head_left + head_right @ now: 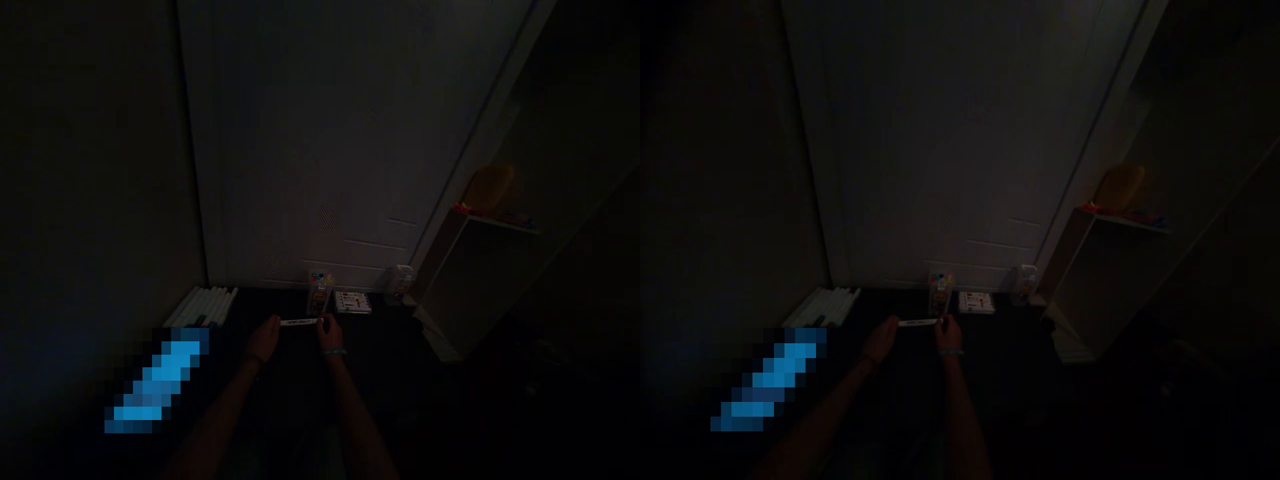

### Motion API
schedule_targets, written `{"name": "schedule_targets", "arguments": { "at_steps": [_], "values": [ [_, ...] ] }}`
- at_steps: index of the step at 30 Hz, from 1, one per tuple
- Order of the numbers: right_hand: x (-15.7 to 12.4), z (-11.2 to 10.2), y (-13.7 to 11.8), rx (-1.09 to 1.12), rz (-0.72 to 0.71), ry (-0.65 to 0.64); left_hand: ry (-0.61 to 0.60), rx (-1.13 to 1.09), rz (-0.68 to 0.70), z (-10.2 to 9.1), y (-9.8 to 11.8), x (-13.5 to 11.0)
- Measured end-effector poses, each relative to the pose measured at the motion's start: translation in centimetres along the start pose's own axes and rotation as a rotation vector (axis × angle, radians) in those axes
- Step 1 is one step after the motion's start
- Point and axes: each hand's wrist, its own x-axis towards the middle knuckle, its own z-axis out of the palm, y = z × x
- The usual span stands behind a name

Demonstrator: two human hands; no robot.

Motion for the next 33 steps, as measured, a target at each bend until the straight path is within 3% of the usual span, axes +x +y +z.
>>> {"name": "schedule_targets", "arguments": {
  "at_steps": [11,20,27,33],
  "values": [
    [0.1,-0.1,0.8,0.086,-0.043,0.013,-0.009,-0.192,0.050,-0.6,0.3,-0.3],
    [0.5,0.1,1.4,0.286,-0.033,-0.026,0.074,-0.394,0.025,-0.6,-0.1,0.0],
    [0.7,0.3,1.9,0.299,-0.015,-0.051,0.091,-0.377,0.024,-0.2,-1.0,0.4],
    [0.5,0.3,2.0,0.247,-0.009,-0.020,0.119,-0.360,0.010,-0.6,-0.4,0.2]
  ]
}}
